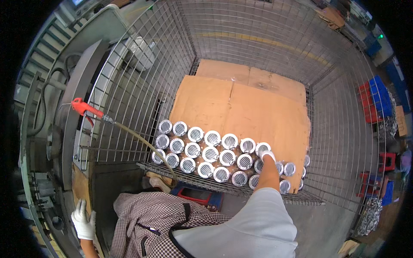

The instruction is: The person cleans debris from circular metal castings using a hand scraper and a pneumatic air blow gun, then places the cleaned castings into a storage bin.

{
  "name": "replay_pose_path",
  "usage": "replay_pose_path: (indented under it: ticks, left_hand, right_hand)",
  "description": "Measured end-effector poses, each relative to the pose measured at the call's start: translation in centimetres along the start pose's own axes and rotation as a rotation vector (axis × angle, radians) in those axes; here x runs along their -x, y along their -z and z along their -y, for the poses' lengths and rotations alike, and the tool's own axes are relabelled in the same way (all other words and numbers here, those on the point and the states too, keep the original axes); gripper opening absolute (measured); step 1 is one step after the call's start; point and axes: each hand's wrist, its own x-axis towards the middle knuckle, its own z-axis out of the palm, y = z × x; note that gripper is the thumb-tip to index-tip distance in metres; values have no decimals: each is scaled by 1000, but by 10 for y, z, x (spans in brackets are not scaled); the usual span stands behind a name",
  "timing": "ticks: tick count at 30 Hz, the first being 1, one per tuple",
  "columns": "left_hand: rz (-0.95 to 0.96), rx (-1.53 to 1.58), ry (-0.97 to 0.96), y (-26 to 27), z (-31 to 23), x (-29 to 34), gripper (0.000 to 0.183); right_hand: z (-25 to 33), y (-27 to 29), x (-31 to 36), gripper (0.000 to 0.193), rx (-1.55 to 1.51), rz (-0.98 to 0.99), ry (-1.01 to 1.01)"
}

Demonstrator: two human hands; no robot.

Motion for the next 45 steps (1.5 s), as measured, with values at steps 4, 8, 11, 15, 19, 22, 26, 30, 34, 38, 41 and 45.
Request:
replay_pose_path:
  ticks: [4,8,11,15,19,22,26,30,34,38,41,45]
  left_hand:
    - [52,-117,101,30,-8,26,69]
    - [46,-44,137,35,-17,17,61]
    - [58,41,234,47,-31,17,48]
    - [55,126,185,43,-17,17,44]
    - [27,193,248,37,2,53,39]
    - [16,139,363,35,19,84,36]
    - [-15,47,694,45,61,132,39]
    - [-129,-39,1203,56,101,210,43]
    - [69,254,1307,44,119,270,47]
    - [14,265,1324,26,128,248,45]
    - [-173,327,1291,44,118,203,39]
    - [-231,408,1209,32,114,165,34]
  right_hand:
    - [71,-20,25,55,-23,92,79]
    - [120,8,91,51,-34,-23,-50]
    - [204,43,155,40,-213,-276,43]
    - [322,82,199,26,-707,-711,563]
    - [460,160,346,17,-1196,-474,1204]
    - [523,201,468,12,-1092,-453,1718]
    - [584,209,579,18,-656,-477,2064]
    - [606,175,637,30,-109,-597,1790]
    - [617,168,630,31,-243,-496,1717]
    - [630,168,607,44,-213,-458,1750]
    - [652,171,572,57,-148,-568,1609]
    - [654,175,584,63,-41,-612,1552]
